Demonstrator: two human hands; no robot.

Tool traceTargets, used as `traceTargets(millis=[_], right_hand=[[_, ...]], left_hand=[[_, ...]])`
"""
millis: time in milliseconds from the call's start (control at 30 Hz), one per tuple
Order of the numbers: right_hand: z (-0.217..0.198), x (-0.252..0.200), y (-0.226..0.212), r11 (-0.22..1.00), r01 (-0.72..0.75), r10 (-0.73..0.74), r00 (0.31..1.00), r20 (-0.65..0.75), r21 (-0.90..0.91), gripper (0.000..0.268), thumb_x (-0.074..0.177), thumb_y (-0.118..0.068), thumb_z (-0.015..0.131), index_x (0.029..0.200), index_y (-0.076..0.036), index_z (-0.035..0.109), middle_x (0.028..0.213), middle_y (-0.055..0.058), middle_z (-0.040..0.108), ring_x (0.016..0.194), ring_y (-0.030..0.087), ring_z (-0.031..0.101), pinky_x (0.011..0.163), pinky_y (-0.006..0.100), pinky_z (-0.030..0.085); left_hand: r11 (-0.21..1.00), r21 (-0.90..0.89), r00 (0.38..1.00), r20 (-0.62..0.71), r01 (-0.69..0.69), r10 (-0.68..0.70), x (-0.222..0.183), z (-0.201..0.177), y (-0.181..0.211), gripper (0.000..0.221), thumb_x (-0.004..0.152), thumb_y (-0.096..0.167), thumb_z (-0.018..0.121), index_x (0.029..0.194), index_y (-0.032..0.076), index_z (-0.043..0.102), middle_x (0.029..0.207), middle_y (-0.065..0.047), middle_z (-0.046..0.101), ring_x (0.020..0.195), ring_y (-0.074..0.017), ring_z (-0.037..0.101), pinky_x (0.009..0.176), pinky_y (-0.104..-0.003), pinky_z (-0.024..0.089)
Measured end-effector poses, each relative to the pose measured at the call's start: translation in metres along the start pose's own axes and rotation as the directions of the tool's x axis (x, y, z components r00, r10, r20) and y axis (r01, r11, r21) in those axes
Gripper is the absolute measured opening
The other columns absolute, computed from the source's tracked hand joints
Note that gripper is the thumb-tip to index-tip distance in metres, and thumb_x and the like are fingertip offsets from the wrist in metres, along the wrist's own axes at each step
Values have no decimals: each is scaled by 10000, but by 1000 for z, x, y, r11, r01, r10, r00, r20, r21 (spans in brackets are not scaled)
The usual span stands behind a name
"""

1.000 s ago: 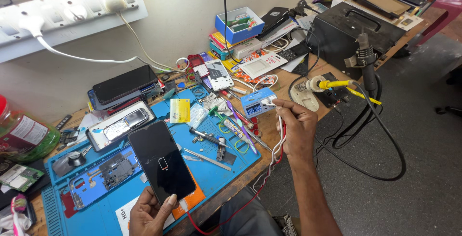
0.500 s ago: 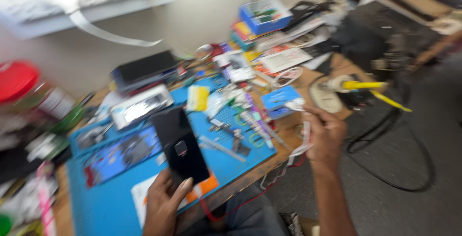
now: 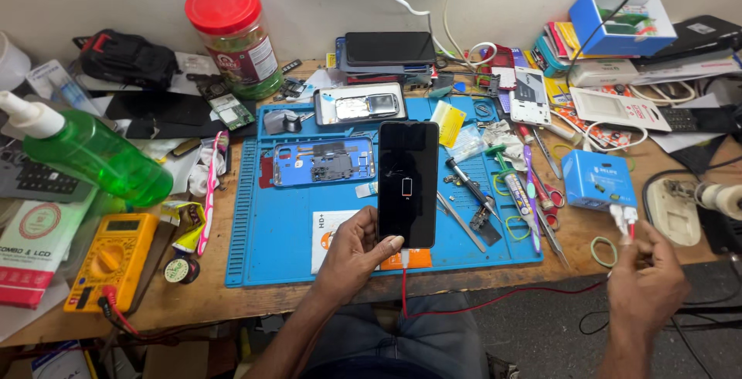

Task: The person connects a charging cable to a smartphone, then uses a screwdriver to remove screws from the back of the device. They continue to manipulate the internal components with the screwdriver and a pen-like tool while the phone remains connected to a power source.

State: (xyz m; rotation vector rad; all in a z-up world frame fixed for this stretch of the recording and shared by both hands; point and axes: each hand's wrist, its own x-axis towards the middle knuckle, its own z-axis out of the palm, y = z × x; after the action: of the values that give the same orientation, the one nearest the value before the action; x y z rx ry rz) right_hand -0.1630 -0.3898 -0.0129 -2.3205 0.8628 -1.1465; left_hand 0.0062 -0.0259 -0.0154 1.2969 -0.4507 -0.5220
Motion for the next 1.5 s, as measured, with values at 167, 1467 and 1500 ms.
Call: traceTargets(millis=[167,1467,1500], right_hand=[[-9,-19,-66,934,136,-175,980,-92,-331,351,924,-50,767,1270,-12,723,1125,170,713,977,227,669,809,351,554],[-10,-88,-176,913,250,-336,909,246,323,504,806,-139,812,1277,-34,666,1219,171,670,1117,284,669,922,376,538],[-5,-88,-171,925,193,-301,899,319,327,474,818,-132,805,1266,-38,687,1167,155,705,1075,255,694,898,358,542]], left_hand=[[1000,-18,1000,10,-20,20,1,0,-3,205,945,101,729,1069,7,596,960,-35,658,928,-70,624,899,-261,559],[655,-752,987,-148,-73,-60,-30,58,8,381,1003,7,581,1369,40,482,1274,-121,651,1166,-197,650,1034,-388,529],[637,-765,982,-177,-95,-66,-31,57,8,366,1005,3,582,1354,45,482,1268,-105,655,1165,-184,657,1045,-378,529]])
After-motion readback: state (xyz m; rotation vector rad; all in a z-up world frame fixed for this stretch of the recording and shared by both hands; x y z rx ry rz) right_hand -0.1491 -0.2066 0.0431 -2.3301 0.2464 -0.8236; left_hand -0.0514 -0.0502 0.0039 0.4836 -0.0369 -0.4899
